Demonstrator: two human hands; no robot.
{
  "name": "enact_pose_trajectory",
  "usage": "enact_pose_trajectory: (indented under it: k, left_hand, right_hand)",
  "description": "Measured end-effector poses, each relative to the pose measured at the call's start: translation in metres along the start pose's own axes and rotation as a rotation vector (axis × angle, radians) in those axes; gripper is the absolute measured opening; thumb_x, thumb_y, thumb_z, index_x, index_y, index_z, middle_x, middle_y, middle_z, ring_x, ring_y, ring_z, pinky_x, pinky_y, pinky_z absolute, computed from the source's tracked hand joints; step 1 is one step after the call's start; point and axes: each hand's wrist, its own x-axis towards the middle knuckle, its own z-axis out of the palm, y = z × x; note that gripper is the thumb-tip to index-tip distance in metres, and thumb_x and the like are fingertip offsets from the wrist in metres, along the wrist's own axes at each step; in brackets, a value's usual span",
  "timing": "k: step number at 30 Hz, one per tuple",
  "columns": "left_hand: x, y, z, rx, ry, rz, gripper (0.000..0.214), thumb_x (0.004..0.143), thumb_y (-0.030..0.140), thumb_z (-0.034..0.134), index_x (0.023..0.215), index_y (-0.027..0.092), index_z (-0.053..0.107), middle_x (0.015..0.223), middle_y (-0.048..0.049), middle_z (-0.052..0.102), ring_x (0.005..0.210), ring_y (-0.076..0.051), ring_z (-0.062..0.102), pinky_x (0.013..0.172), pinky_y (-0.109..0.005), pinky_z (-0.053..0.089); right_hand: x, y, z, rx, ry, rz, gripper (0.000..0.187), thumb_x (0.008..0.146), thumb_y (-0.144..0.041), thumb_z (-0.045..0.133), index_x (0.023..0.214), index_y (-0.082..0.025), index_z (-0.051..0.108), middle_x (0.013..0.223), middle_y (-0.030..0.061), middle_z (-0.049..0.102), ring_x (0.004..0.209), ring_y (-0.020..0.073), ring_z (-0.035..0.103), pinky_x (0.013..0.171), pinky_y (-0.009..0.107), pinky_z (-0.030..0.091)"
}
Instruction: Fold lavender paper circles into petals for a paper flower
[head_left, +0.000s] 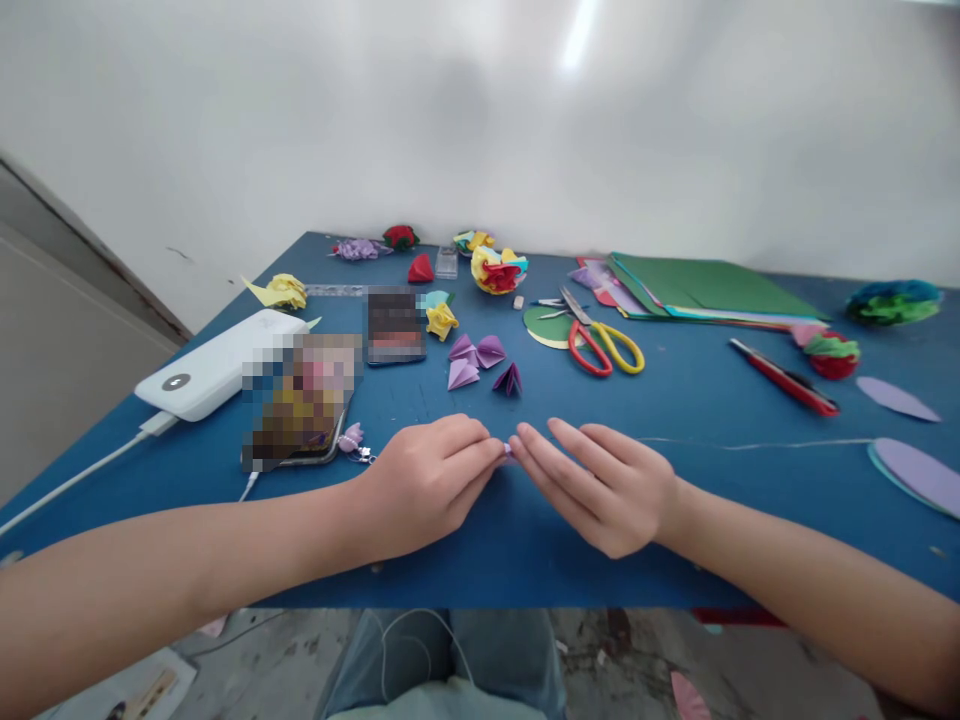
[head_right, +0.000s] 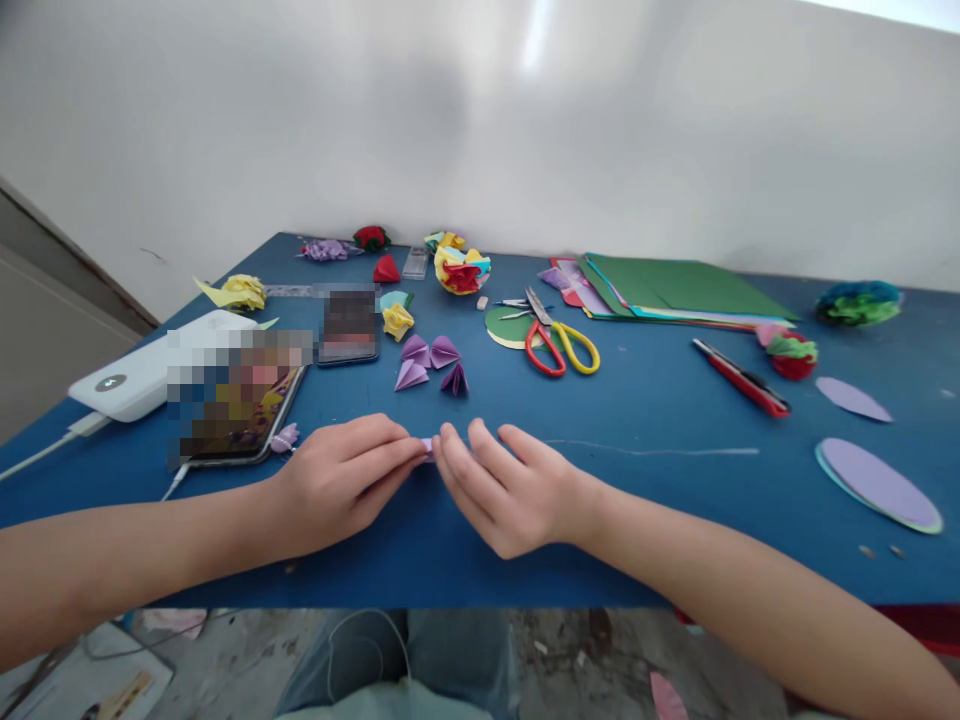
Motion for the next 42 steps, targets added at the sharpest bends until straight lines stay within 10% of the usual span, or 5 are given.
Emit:
enact_pose_trajectory:
  k: [10, 22, 42]
  left_hand:
    - [-0.0016, -0.0019, -0.0047, 0.231, 0.019, 0.216, 0.016, 0.084, 0.01, 0.047, 0.098, 0.008, 0.054, 0.074, -0.0066, 0.058, 0.066, -0.015, 0.054, 0.058, -0.028, 0.048]
    - [0.0042, 0.0058, -0.0026, -0.261, 0.039, -0.191, 0.012, 0.084, 0.015, 0.05, 0.087, 0.014, 0.061, 0.075, -0.0022, 0.058, 0.068, -0.009, 0.053, 0.064, -0.02, 0.046]
    - [0.0054, 0.0038, -0.0028, -0.316, -0.029, -0.254, 0.012, 0.083, 0.017, 0.051, 0.082, 0.014, 0.062, 0.067, -0.0005, 0.053, 0.059, -0.008, 0.047, 0.058, -0.02, 0.04]
  right_hand:
    - [0.0064, -0.0033, 0.0002, 0.02, 0.054, 0.04, 0.022, 0.084, -0.014, 0.047, 0.095, -0.004, 0.063, 0.093, 0.0164, 0.065, 0.082, 0.0216, 0.062, 0.059, 0.031, 0.047]
    - [0.0026, -0.0051, -0.0019, 0.001, 0.04, 0.029, 0.03, 0.085, -0.02, 0.043, 0.104, -0.004, 0.06, 0.099, 0.0157, 0.064, 0.09, 0.0249, 0.061, 0.062, 0.032, 0.047]
    - [0.0044, -0.0079, -0.0031, 0.004, 0.003, -0.01, 0.032, 0.083, -0.017, 0.041, 0.103, -0.002, 0.061, 0.099, 0.0169, 0.063, 0.092, 0.0276, 0.059, 0.068, 0.037, 0.049]
